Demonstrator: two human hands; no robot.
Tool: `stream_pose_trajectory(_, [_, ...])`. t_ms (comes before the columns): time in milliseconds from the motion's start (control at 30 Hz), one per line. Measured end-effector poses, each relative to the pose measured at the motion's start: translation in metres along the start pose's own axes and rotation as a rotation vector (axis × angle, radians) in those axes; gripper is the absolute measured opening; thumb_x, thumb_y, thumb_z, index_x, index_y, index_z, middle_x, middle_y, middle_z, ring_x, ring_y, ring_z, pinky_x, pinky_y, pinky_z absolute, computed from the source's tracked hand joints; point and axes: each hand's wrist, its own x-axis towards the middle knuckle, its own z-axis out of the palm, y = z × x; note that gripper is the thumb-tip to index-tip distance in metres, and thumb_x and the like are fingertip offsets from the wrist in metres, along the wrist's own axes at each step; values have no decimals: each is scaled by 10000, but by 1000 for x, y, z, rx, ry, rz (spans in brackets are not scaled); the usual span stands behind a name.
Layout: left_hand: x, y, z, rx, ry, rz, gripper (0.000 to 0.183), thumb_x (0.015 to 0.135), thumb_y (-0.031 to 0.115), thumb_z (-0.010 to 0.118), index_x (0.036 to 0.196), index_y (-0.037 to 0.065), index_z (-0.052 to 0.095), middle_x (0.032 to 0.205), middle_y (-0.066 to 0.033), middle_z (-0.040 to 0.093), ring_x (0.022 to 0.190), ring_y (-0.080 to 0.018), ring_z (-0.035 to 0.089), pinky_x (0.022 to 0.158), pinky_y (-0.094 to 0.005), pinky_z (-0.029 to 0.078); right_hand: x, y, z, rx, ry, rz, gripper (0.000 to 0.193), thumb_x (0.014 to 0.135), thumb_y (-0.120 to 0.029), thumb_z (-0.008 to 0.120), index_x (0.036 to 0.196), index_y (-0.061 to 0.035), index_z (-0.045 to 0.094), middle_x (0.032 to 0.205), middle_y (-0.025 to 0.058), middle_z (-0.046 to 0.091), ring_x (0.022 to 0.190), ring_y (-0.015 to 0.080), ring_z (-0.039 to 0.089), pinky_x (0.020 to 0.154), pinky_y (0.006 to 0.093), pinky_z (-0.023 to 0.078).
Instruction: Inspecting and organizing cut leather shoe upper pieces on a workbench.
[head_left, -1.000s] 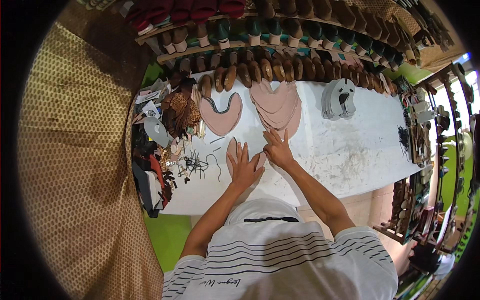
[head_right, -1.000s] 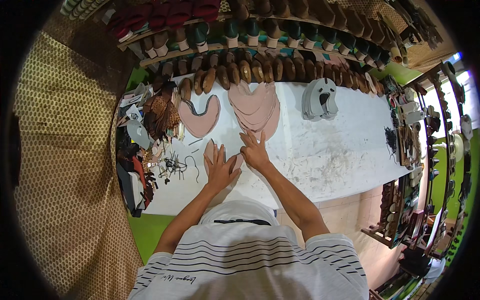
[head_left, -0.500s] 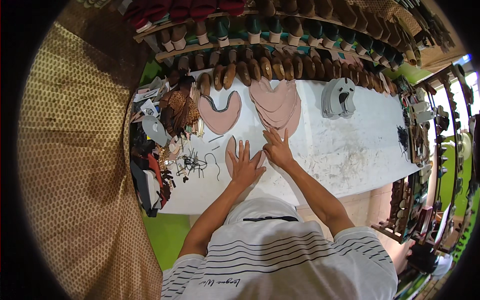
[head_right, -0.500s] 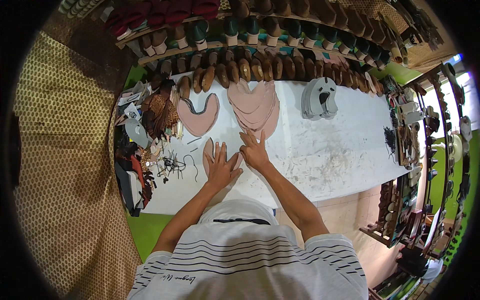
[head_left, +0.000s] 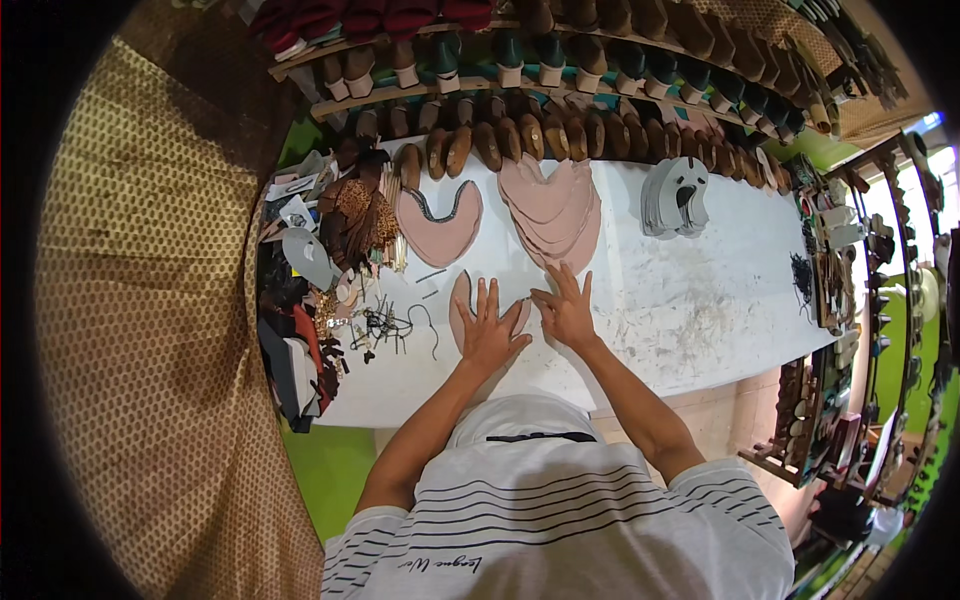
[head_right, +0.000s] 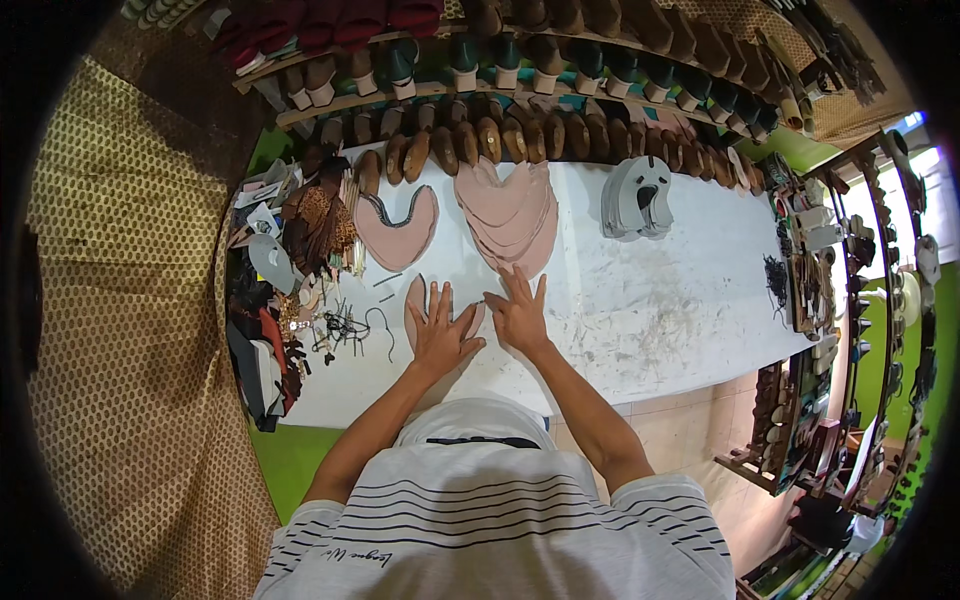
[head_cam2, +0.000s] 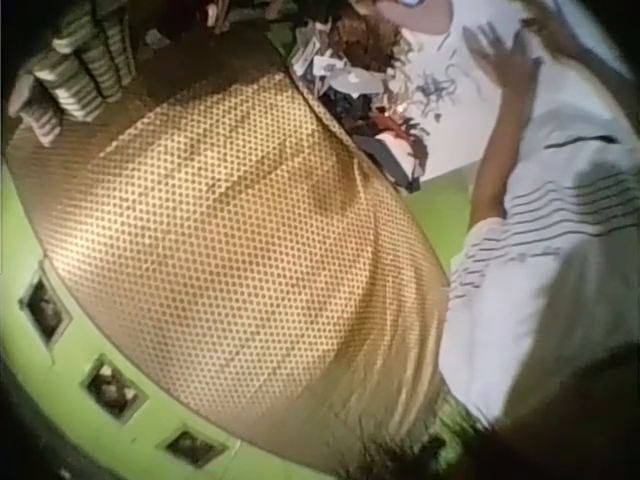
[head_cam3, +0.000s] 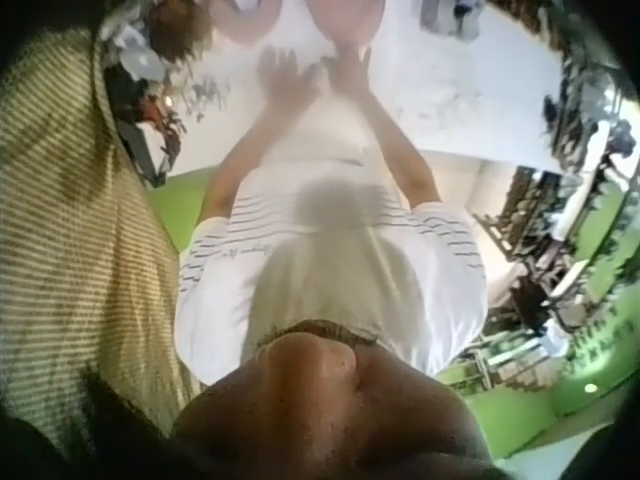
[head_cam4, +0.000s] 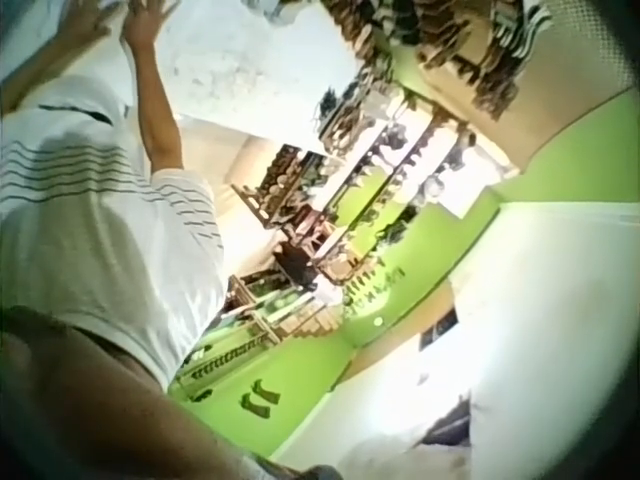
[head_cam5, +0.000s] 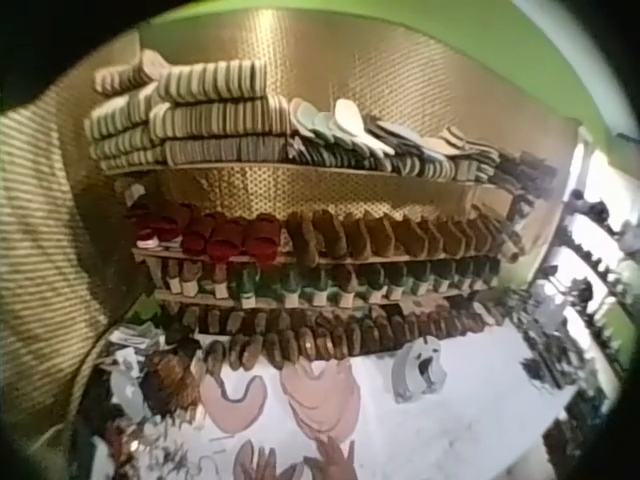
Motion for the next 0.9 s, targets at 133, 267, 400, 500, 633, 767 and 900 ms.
stream_pose_trajectory(133, [-3, -5, 3, 16, 33, 7, 730, 872, 646, 667, 1450, 204, 601, 1656, -316, 200, 1564, -505, 49, 1096, -829, 4, -11, -17, -1, -134, -39, -100, 402, 881, -146, 652, 1265, -224, 744, 1615, 141, 386, 1546, 407, 241, 1130, 814, 98])
stream_pose_trajectory(267, [-1, -5, 6, 5, 39, 16, 749, 891, 706, 581, 1467, 227, 584, 1681, -295, 165, 1579, -471, 14, 1112, -812, -15, -25, -14, 5, -279, -84, -103, 482, 894, -137, 635, 1361, -248, 684, 1671, 133, 300, 1560, 434, 194, 1101, 842, 114])
stream_pose_trajectory(400, [-1, -7, 3, 14, 64, 23, 727, 891, 704, 582, 1433, 222, 621, 1679, -297, 167, 1576, -478, 20, 1110, -814, -13, -24, -18, 11, -208, -75, -50, 535, 878, -110, 629, 1397, -238, 652, 1680, 162, 273, 1559, 446, 188, 1106, 834, 126])
stream_pose_trajectory(500, [1, -5, -10, -100, 53, -6, 639, 895, 617, 653, 1387, 209, 671, 1670, -302, 182, 1558, -520, 55, 1093, -830, 8, -26, -22, 9, 6, -70, 90, 544, 851, -86, 631, 1385, -188, 656, 1675, 204, 261, 1550, 459, 201, 1114, 820, 139])
stream_pose_trajectory(633, [-2, -22, -22, -197, 169, -67, 544, 886, 456, 719, 1351, 176, 694, 1660, -304, 216, 1560, -518, 55, 1100, -827, 17, -36, -34, 13, 34, 48, 280, 411, 843, -123, 661, 1250, -104, 712, 1646, 244, 299, 1535, 465, 234, 1115, 810, 146])
stream_pose_trajectory(767, [-13, -40, -30, 19, 230, -333, 495, 871, 378, 750, 1297, 130, 710, 1648, -312, 236, 1562, -516, 43, 1100, -837, 1, -43, -55, 13, -78, -15, 353, 257, 872, -272, 739, 1031, -72, 768, 1640, 241, 305, 1532, 463, 232, 1113, 816, 116])
stream_pose_trajectory(900, [-25, -56, -28, 133, 137, -408, 559, 854, 409, 762, 1247, 16, 694, 1659, -318, 175, 1561, -515, -15, 1106, -821, -72, -40, -64, 20, -151, 31, 323, 322, 855, -372, 774, 906, -54, 779, 1631, 255, 323, 1538, 460, 220, 1101, 831, 93])
